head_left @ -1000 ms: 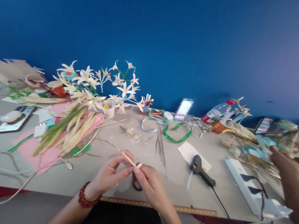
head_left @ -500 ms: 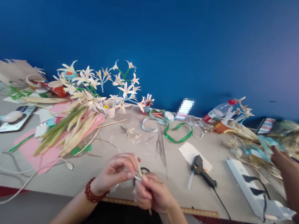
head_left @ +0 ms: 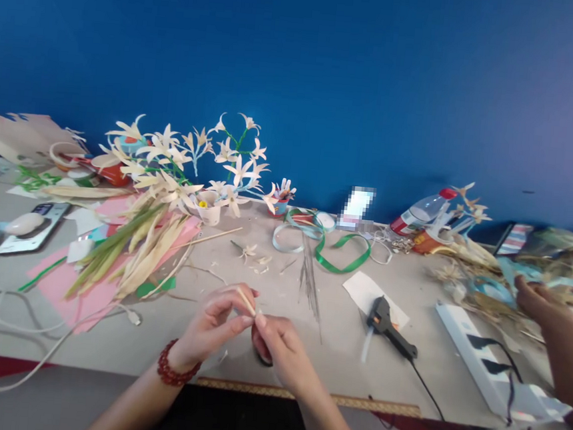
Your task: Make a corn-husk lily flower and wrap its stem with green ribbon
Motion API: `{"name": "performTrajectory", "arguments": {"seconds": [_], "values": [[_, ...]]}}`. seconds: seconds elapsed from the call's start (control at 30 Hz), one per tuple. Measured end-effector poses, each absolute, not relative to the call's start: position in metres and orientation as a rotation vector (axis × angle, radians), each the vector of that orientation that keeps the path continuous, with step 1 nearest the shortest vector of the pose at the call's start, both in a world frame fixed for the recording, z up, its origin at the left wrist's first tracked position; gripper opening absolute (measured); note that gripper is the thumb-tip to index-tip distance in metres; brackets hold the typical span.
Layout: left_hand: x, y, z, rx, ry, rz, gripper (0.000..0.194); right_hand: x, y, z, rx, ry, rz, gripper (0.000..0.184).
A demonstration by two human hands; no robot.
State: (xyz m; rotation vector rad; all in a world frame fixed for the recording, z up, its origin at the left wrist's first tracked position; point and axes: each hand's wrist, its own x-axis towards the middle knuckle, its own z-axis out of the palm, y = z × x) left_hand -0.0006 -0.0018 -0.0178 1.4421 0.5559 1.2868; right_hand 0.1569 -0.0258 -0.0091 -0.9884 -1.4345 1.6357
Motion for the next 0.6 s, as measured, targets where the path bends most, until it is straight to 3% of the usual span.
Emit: {"name": "performTrajectory", "arguments": {"seconds": [0.17,0.27,0.37,0.6], "values": [[-0.003,-0.001,-0.019,1.191,0.511,1.298,0.01,0.182,-0.03,-0.003,-0.596,-1.01,2.129,0.065],[-0.003,-0.002,-0.02,1.099,0.535,1.284,0.01,0.197,-0.027,0.001,-0.682,-0.916,1.904,0.061],[-0.001,-0.003,-0.017,1.138,0.547,1.184,0.01,0.197,-0.021,0.002,-0.901,-0.992,1.644,0.04],[-0.002,-0.001,-0.013,1.217,0.576,1.022,0.01,0.18,-0.023,0.001,-0.97,-1.224,1.652,0.026]]}}
